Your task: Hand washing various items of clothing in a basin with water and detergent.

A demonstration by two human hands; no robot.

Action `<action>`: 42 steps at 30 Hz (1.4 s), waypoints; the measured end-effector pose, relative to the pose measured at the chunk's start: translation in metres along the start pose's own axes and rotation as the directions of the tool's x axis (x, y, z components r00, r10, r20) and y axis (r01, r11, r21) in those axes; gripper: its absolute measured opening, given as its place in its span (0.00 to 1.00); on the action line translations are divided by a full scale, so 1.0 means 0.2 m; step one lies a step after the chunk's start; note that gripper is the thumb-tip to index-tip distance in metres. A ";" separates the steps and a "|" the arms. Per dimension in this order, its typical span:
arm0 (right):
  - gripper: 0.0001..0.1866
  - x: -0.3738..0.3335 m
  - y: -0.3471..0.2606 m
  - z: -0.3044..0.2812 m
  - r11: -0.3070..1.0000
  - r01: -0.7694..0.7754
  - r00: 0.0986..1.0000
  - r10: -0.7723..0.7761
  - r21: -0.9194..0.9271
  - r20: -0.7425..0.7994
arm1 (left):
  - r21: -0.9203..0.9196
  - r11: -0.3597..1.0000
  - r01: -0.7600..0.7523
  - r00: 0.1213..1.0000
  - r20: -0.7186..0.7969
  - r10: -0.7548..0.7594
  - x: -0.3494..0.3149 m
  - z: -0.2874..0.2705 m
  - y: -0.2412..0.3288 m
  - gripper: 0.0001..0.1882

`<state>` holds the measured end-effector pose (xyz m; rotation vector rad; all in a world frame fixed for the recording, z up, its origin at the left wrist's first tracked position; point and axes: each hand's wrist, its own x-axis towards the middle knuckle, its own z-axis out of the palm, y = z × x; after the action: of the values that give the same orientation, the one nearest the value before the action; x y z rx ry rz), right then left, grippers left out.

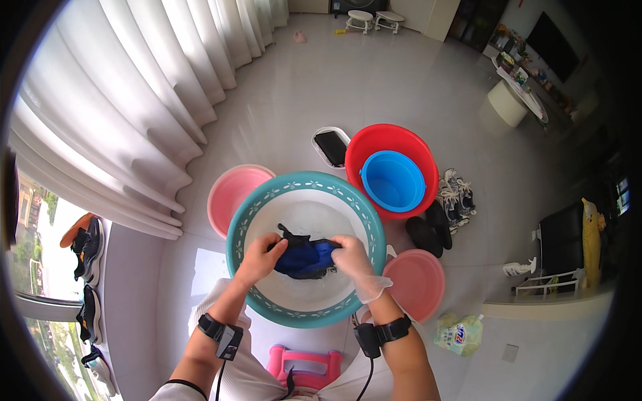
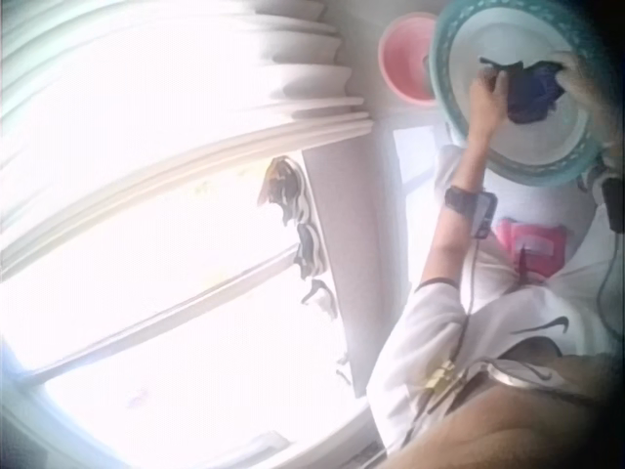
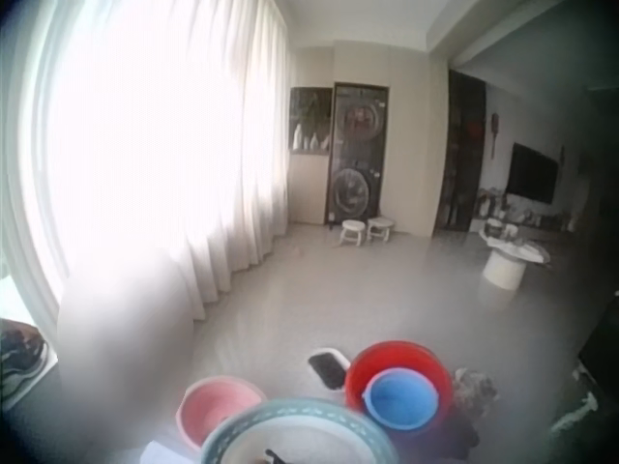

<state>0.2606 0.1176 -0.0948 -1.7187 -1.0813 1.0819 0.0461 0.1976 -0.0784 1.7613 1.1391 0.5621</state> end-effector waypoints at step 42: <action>0.18 0.04 -0.12 -0.13 0.757 -0.101 0.994 0.050 -0.646 -0.097 | 0.441 0.892 -0.095 0.992 0.116 0.048 0.01 -0.06 0.02 0.10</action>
<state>0.2812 0.1272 -0.0663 -2.3434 -1.4636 0.7051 0.0398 0.2052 -0.0693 2.2062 1.1997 0.2561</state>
